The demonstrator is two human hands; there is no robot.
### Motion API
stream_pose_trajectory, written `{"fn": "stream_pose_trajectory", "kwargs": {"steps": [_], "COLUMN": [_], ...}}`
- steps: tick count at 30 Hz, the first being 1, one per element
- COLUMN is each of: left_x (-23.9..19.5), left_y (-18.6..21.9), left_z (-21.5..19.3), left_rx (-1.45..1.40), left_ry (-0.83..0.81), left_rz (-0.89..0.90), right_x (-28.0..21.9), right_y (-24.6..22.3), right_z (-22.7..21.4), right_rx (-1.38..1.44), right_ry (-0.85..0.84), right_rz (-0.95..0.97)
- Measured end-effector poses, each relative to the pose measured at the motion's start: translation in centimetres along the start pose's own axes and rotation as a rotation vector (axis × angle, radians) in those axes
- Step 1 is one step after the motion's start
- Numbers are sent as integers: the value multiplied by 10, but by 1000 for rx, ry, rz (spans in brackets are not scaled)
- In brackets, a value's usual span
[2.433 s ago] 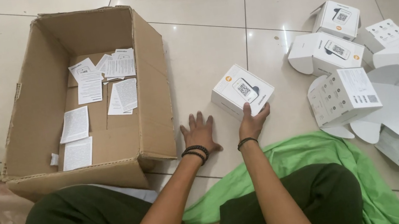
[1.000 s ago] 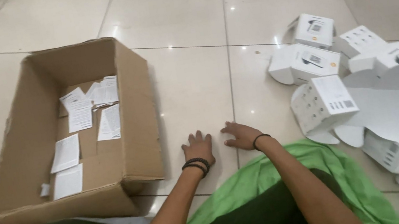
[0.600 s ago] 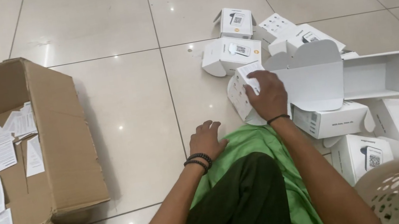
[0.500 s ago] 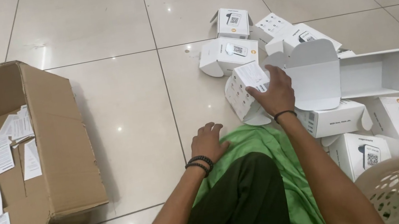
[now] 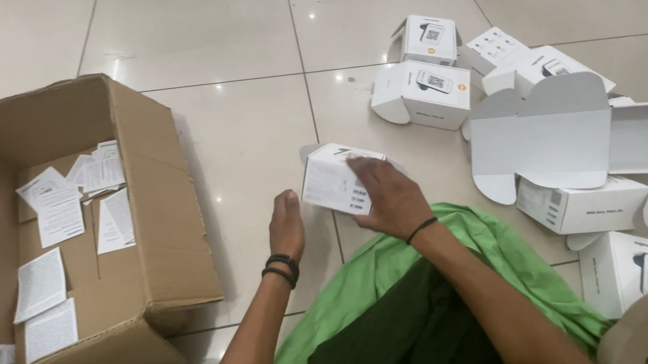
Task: The person packs product manuals and electronic components into cardboard boxes.
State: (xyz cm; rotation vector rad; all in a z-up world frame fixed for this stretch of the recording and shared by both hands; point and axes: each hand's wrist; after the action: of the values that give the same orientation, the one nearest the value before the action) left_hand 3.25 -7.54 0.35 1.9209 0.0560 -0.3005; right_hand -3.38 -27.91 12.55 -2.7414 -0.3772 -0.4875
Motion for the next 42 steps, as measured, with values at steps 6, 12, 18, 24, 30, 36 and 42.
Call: {"fn": "stream_pose_trajectory", "kwargs": {"steps": [6,12,18,24,30,36,42], "left_x": [-9,-24,-31,-38,-86,-112,-79], "left_y": [-13,-38,-37,-25,72,146,196], "left_z": [-74,-103,-93,-94,-137,-165,-185], "left_rx": [-571,-506,-581,-661,-192,368,622], "left_ry": [49,141,52,137,317,293,230], "left_rz": [-280,-180,-115,-34,302,493,518], "right_x": [3,-7,-33,-32,-39,-32,-31], "right_y": [-65,-62,-33,-39,-4,-19,-36], "right_z": [25,45,63,64,100,87,81], "right_rx": [98,941,1687,1733,1322,1100,417], "right_ry": [61,315,241,175,237,317,54], "right_rz": [-92,457,786,860,1078,859,597]}}
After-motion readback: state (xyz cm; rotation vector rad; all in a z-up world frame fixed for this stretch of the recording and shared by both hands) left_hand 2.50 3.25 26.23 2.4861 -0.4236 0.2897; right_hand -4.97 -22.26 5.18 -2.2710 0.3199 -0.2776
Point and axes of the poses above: each hand's wrist, its own x-axis towards the middle knuckle, its own z-axis out of the palm, y = z × x, and after that the axes turned 1 degree about -z, right-handed
